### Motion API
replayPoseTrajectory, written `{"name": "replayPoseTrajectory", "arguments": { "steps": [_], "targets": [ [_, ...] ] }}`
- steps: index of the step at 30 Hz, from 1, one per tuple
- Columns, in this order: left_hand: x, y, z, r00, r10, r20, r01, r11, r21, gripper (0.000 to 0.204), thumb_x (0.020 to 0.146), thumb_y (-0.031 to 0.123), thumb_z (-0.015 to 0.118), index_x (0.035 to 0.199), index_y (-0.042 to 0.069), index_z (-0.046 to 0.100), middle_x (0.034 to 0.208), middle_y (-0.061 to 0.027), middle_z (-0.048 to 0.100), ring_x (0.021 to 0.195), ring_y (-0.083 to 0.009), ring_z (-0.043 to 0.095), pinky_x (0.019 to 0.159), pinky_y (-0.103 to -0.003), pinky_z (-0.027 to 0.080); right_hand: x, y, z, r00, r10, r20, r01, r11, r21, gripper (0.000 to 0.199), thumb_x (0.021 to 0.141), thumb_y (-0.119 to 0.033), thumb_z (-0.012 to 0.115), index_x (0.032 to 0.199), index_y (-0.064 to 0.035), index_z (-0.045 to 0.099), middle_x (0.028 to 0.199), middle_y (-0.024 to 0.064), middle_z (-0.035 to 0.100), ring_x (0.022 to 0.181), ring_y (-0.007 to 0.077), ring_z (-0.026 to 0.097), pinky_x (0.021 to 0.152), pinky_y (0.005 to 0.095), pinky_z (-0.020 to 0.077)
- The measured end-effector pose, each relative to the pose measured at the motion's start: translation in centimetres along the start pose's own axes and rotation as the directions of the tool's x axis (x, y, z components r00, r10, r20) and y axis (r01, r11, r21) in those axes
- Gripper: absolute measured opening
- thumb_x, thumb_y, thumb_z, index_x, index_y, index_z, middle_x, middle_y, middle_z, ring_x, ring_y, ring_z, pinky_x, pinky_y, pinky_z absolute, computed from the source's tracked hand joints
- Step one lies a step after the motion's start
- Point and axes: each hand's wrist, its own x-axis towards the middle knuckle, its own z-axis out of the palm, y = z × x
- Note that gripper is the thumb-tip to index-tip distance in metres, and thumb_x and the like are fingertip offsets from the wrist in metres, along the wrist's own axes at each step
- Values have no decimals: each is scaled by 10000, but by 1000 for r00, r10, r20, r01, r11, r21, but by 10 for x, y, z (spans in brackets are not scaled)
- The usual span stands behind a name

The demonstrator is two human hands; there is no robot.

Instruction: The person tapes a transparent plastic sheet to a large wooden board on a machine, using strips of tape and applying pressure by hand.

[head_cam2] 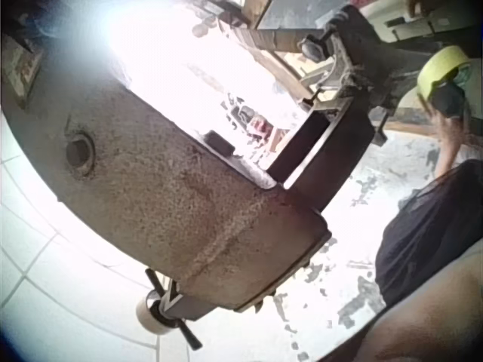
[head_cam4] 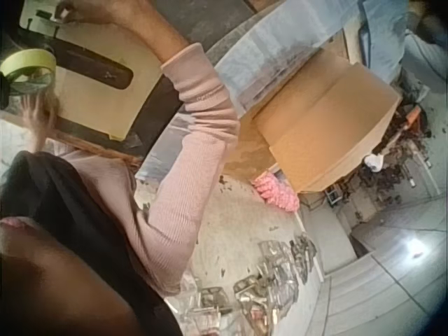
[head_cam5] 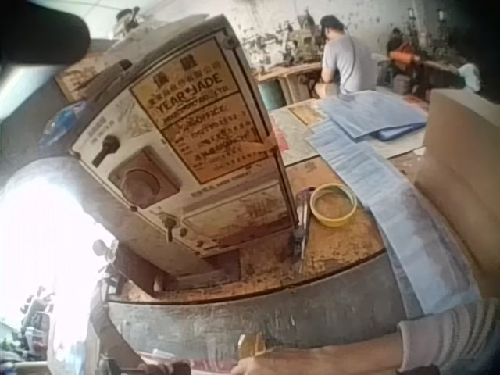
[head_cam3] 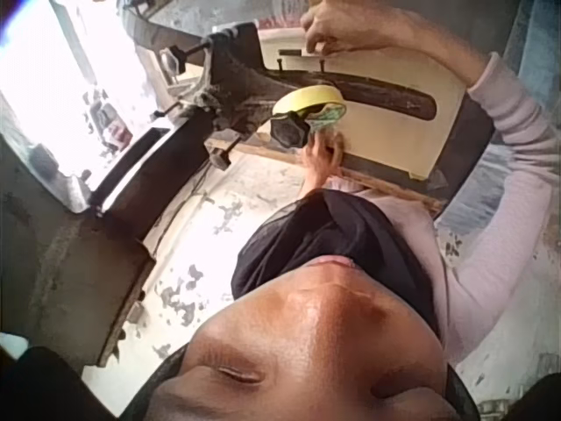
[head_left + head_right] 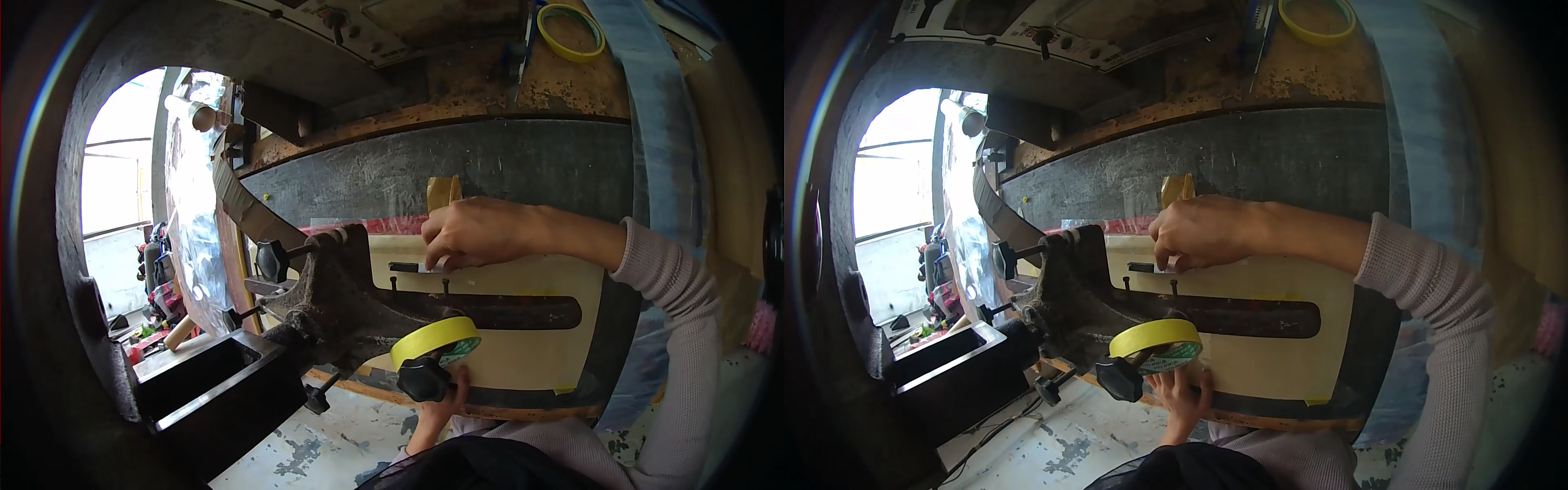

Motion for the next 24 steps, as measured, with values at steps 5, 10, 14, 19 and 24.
{"name": "replayPoseTrajectory", "arguments": {
  "steps": [5, 10, 14, 19, 24],
  "targets": [
    [3, 1, -1, 994, 98, -50, -97, 995, 27, 453, 768, 252, 666, 1121, -20, 585, 1075, -215, 522, 1007, -401, 472, 879, -512, 316, 2, -2, 7, 1000, -5, -20, 3, 995, -103, 149, 763, -97, 645, 896, -88, 712, 976, 39, 639, 985, 232, 623, 840, 376, 523],
    [18, 12, -11, 976, 180, -119, -189, 980, -66, 388, 800, 154, 681, 1092, -80, 577, 876, -164, 613, 767, -299, 610, 677, -372, 472, 2, -13, 19, 1000, -6, -27, -5, 912, -411, 146, 810, -116, 567, 914, -115, 670, 918, 31, 605, 934, 198, 611, 795, 359, 512],
    [16, 11, -11, 984, 152, -89, -157, 987, -45, 426, 807, 155, 669, 1143, -79, 551, 908, -170, 619, 806, -294, 615, 712, -370, 478, 5, -15, 15, 999, 39, -31, -48, 932, -360, 158, 813, -131, 592, 956, -120, 658, 906, 35, 593, 951, 196, 603, 797, 365, 503],
    [1, 1, 1, 999, 4, -42, -5, 999, -33, 494, 753, 265, 664, 1160, -1, 574, 1144, -232, 504, 1075, -419, 447, 930, -532, 306, 10, -4, 8, 996, 81, 33, -78, 993, -85, 219, 762, -135, 643, 980, -114, 649, 971, 75, 630, 943, 286, 633, 835, 429, 508],
    [1, 1, 1, 1000, -14, -9, 14, 999, -41, 506, 736, 277, 661, 1163, 18, 580, 1182, -241, 488, 1123, -440, 416, 961, -556, 280, 12, -5, 9, 992, 113, 53, -105, 985, -138, 274, 802, -146, 630, 1071, -106, 591, 975, 107, 612, 969, 285, 619, 860, 449, 488]
  ]
}}
